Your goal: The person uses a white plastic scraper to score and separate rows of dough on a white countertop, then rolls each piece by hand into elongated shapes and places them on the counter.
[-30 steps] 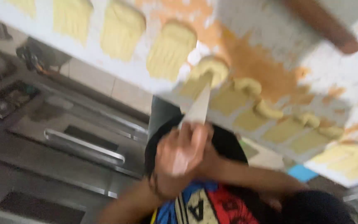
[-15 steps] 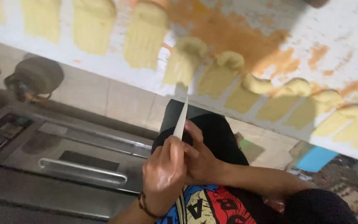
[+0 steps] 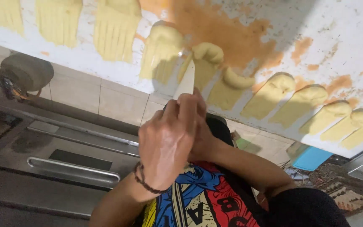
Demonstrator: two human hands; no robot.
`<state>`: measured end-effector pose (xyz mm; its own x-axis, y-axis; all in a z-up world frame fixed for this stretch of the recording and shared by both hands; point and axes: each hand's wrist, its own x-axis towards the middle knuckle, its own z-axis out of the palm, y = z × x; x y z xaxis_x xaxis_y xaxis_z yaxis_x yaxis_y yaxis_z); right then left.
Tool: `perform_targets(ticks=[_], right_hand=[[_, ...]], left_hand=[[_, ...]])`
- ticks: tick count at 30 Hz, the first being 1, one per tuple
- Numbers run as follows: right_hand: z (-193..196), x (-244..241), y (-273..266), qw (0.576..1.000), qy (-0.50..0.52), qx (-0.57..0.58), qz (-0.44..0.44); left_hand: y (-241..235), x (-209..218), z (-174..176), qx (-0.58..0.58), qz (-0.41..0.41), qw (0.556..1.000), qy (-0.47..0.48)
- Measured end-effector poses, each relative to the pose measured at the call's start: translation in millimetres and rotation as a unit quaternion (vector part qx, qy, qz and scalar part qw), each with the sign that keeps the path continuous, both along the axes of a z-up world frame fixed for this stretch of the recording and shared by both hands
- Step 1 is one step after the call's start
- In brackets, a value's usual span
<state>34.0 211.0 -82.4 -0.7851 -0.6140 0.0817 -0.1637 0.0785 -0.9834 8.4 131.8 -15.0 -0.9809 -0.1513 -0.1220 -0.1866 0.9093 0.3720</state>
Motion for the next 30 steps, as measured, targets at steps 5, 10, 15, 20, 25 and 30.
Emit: perform_targets(ticks=[5,10,15,20,25,30], right_hand=[[13.7,4.3,7.0,0.997,-0.045,-0.026,0.056],[-18.2,24.9,29.9,0.985,-0.166,0.004,0.043],[14.8,-3.5,18.5,0.992,-0.096,-0.002,0.086],[0.4,26.3,36.4,0.997,-0.063,0.010,0.040],[-1.7,16.2,39.4,0.998,-0.037,0.005,0.057],[10.6,33.9,50.3,0.995,-0.049,0.014,0.086]], left_hand=[[0.1,31.1,15.6,-0.032,-0.008,0.992,-0.123],[12.6,12.2,8.5,-0.056,-0.025,0.994,-0.092],[12.3,25.8,13.9,-0.059,-0.018,0.987,-0.145],[20.0,0.0,5.8,-0.011,-0.014,0.997,-0.073],[22.5,11.3,14.4,-0.038,-0.022,0.988,-0.151],[33.0,-7.7,1.9,-0.113,-0.024,0.993,-0.039]])
